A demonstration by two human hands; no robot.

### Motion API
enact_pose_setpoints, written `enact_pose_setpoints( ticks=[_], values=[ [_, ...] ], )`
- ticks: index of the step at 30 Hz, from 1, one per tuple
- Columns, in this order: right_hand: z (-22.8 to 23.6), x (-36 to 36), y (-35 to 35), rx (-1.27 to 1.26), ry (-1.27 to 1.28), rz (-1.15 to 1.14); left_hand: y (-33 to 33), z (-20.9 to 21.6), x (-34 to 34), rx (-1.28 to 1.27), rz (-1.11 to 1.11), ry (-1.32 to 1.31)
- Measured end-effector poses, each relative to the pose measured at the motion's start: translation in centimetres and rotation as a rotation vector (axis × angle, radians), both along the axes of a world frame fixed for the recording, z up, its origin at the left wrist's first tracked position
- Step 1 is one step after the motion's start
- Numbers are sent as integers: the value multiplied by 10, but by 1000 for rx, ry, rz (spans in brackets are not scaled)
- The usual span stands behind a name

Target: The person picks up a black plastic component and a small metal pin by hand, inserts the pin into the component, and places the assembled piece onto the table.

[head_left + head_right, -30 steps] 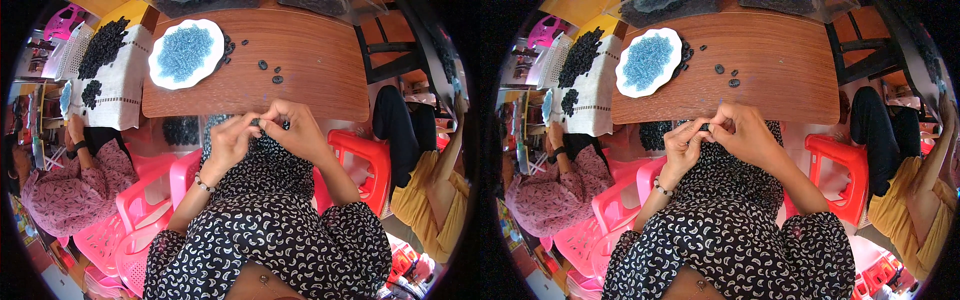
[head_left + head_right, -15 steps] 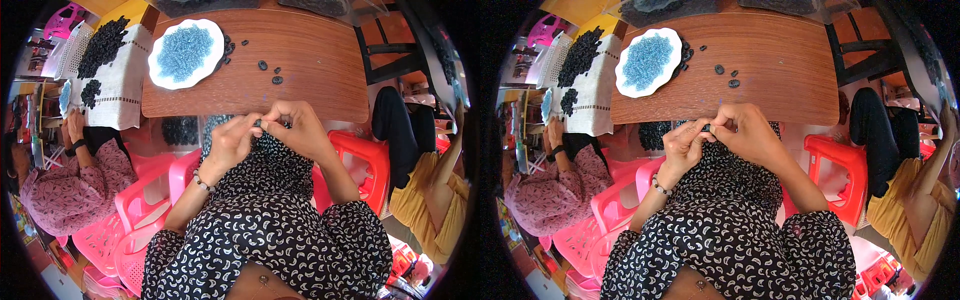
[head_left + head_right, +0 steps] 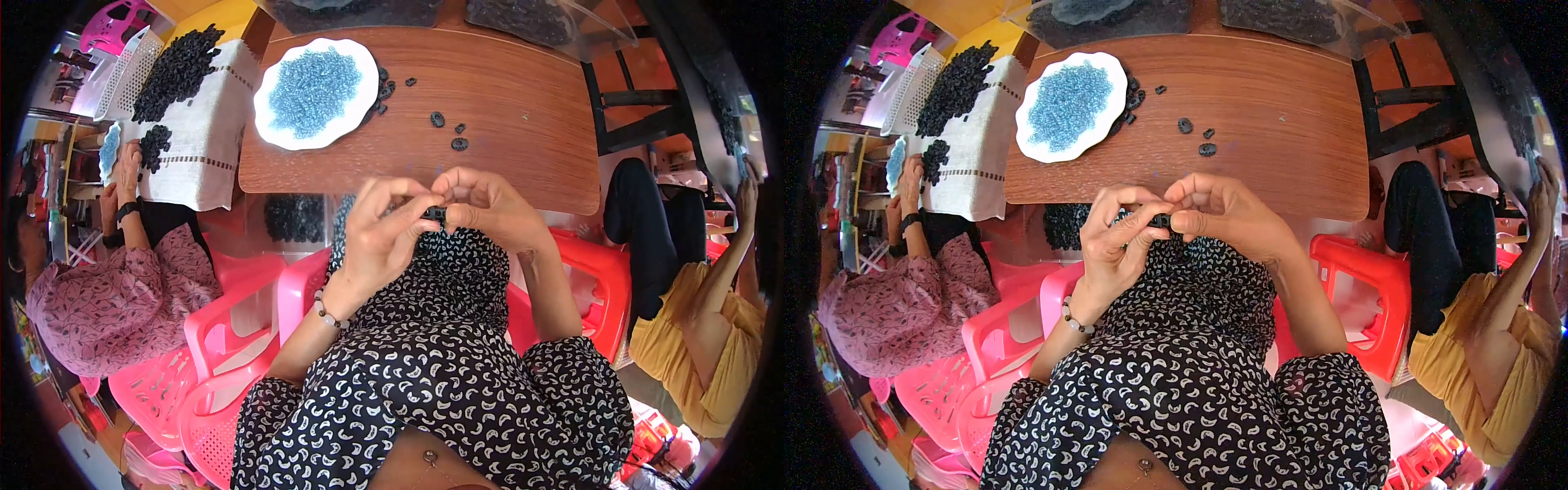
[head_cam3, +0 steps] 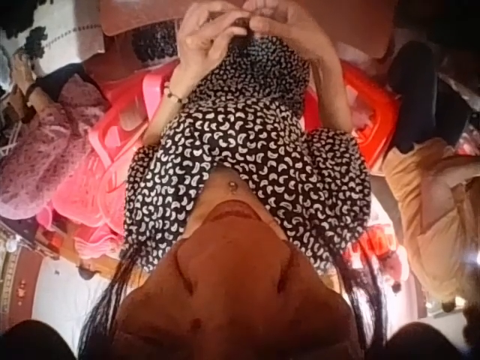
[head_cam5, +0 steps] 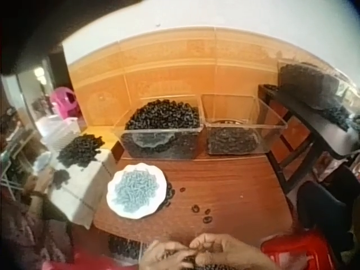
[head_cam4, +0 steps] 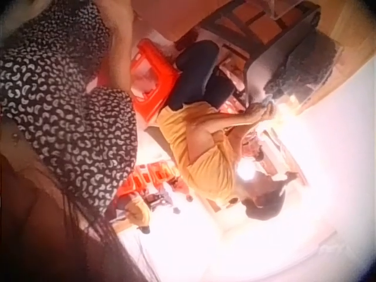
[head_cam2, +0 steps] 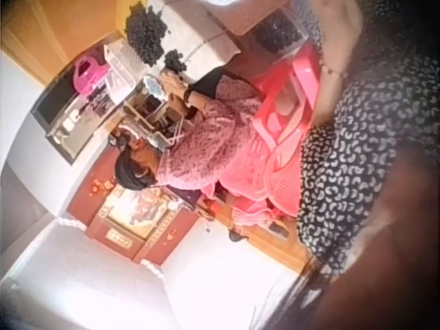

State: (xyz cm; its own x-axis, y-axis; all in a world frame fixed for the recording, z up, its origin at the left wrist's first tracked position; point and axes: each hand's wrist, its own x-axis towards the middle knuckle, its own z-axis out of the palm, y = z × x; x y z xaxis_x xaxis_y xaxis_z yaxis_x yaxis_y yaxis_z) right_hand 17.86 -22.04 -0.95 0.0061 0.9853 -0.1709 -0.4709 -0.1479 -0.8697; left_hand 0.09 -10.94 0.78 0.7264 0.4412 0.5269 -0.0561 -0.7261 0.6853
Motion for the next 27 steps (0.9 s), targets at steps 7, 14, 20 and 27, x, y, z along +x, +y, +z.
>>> enact_pose_setpoints(
  ticks=[7, 14, 20, 27],
  values=[
    [-1, -8, 0, 34, 395, 185, -6, 7, 0, 18, 65, 19],
    [-9, -14, 1, -1, 550, 135, -3, 7, 0, 70, 90, 76],
    [-19, -19, 1, -21, 559, 86, -3, 1, -1, 40, 73, 97],
    [-21, -25, 3, -16, 508, 52, -5, 0, 0, -4, 43, 82]
  ],
)
